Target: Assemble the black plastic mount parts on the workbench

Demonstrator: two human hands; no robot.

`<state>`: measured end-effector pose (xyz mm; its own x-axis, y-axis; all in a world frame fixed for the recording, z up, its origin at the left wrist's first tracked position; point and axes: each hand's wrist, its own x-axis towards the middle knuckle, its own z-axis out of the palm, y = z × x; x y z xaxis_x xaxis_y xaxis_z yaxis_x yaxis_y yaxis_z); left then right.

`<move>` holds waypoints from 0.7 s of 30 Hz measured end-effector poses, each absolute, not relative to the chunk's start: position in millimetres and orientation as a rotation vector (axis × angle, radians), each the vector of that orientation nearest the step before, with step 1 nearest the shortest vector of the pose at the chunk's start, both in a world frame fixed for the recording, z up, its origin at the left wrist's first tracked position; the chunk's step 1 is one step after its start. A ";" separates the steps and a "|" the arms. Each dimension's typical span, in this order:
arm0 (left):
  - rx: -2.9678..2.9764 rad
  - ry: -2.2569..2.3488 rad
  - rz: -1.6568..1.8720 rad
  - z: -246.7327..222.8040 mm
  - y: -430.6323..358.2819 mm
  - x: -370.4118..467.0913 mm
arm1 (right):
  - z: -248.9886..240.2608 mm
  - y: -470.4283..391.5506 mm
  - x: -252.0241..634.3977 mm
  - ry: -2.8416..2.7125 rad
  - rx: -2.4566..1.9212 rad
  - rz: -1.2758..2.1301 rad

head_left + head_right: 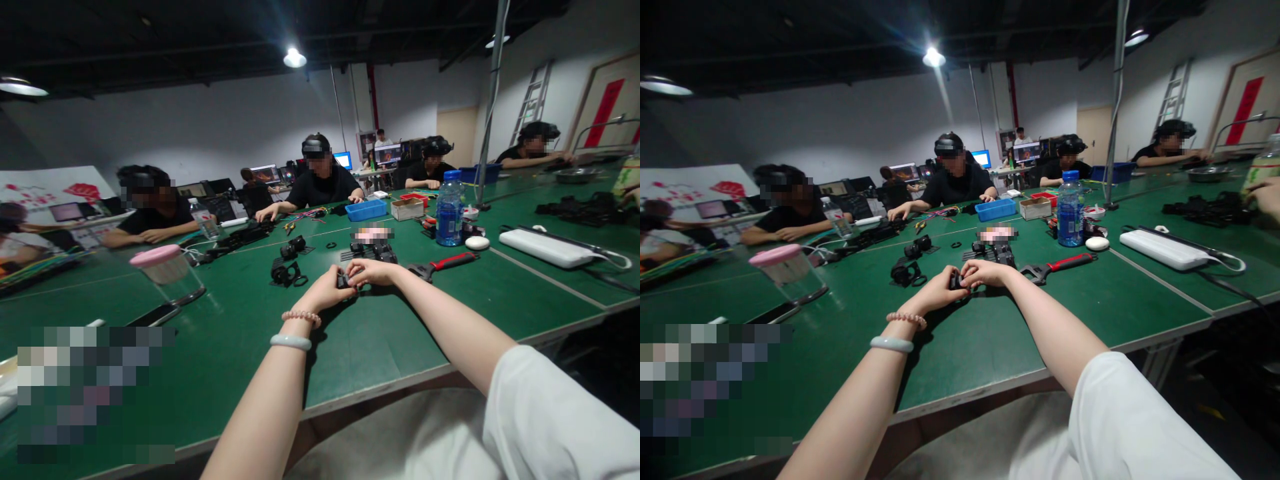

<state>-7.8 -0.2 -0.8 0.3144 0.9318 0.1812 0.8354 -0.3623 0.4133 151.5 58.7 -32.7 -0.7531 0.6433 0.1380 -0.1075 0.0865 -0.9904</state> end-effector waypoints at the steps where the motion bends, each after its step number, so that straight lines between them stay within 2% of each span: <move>1: 2.337 1.606 0.577 -0.3 -0.8 -7.3 | -32.7 58.9 151.5 -1.805 -0.523 1.730; 21: 2.310 1.654 0.560 0.2 -1.4 -7.1 | -29.8 58.0 150.9 -1.763 -0.573 1.764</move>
<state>-7.1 -1.4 0.2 0.2837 0.9446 0.1649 0.8504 -0.3273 0.4119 150.9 58.0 -29.8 -0.7429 0.6625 0.0958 -0.0961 0.0360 -0.9947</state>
